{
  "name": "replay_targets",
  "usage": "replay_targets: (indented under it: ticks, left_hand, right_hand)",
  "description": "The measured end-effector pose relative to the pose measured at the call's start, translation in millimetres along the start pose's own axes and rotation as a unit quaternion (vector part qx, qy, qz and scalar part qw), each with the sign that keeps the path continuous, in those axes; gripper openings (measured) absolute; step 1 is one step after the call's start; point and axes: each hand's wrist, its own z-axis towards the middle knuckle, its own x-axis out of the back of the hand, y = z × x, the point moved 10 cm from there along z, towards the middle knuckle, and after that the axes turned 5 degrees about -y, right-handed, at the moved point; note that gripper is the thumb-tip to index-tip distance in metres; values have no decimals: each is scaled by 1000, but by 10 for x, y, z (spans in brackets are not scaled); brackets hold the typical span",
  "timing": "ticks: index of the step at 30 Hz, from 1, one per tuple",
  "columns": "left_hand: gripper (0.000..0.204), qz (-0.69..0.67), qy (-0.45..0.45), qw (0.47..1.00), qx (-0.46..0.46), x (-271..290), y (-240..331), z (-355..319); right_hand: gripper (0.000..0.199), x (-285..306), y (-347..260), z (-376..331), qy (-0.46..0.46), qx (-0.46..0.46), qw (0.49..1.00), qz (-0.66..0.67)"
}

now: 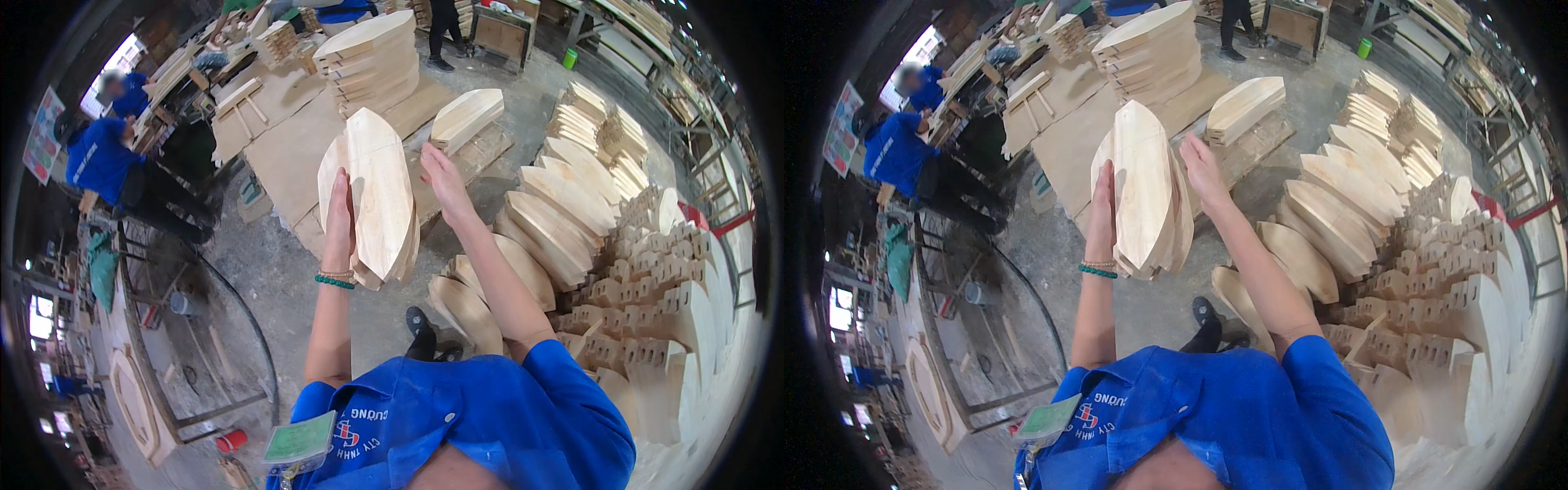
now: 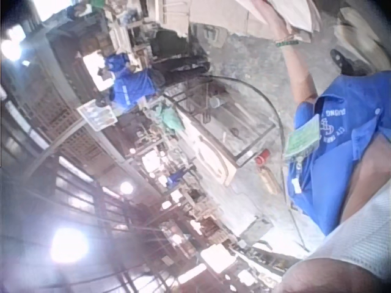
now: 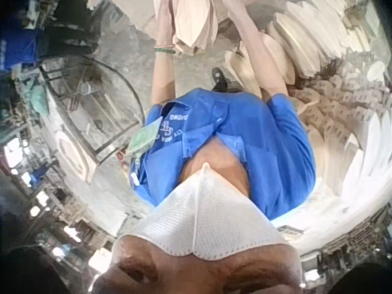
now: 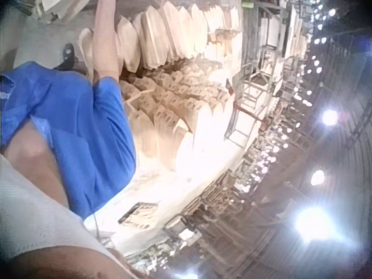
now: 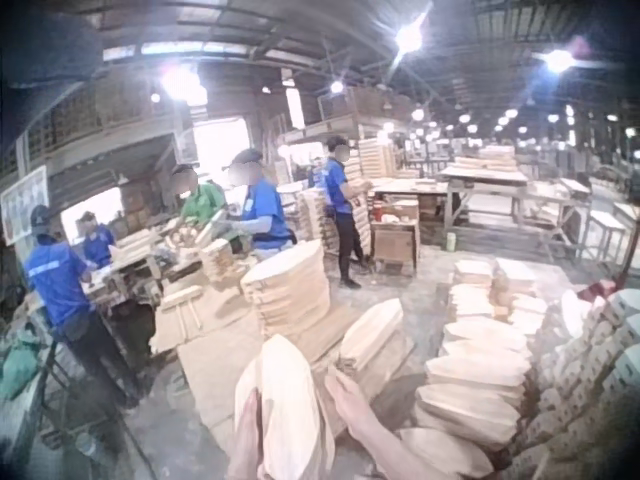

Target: The person repeatedly picks up light-colored wooden chair parts from a pile, briefly turns them over, and places them onto a growing stack. The person handles the parts one at a time and occasionally adjusts the stack.

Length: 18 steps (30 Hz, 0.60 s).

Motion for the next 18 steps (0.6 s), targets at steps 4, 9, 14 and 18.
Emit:
replay_targets:
  ticks: [4, 9, 14, 18]
  left_hand:
    - [65, -15, -13, 999, 49, -30, -118, -11]
    - [55, 14, -4, 988, 151, -161, -280, -158]
    - [54, 144, 39, 982, 115, -224, -266, -65]
    - [57, 133, 26, 980, 147, -158, -346, -49]
  right_hand:
    - [53, -39, 405, -105, 5, -35, 997, 73]
    - [65, -382, 605, -134, -99, -10, 991, 92]
    - [90, -301, 377, -93, -164, 0, 986, -25]
    - [99, -187, 458, -171, -146, 0, 987, -61]
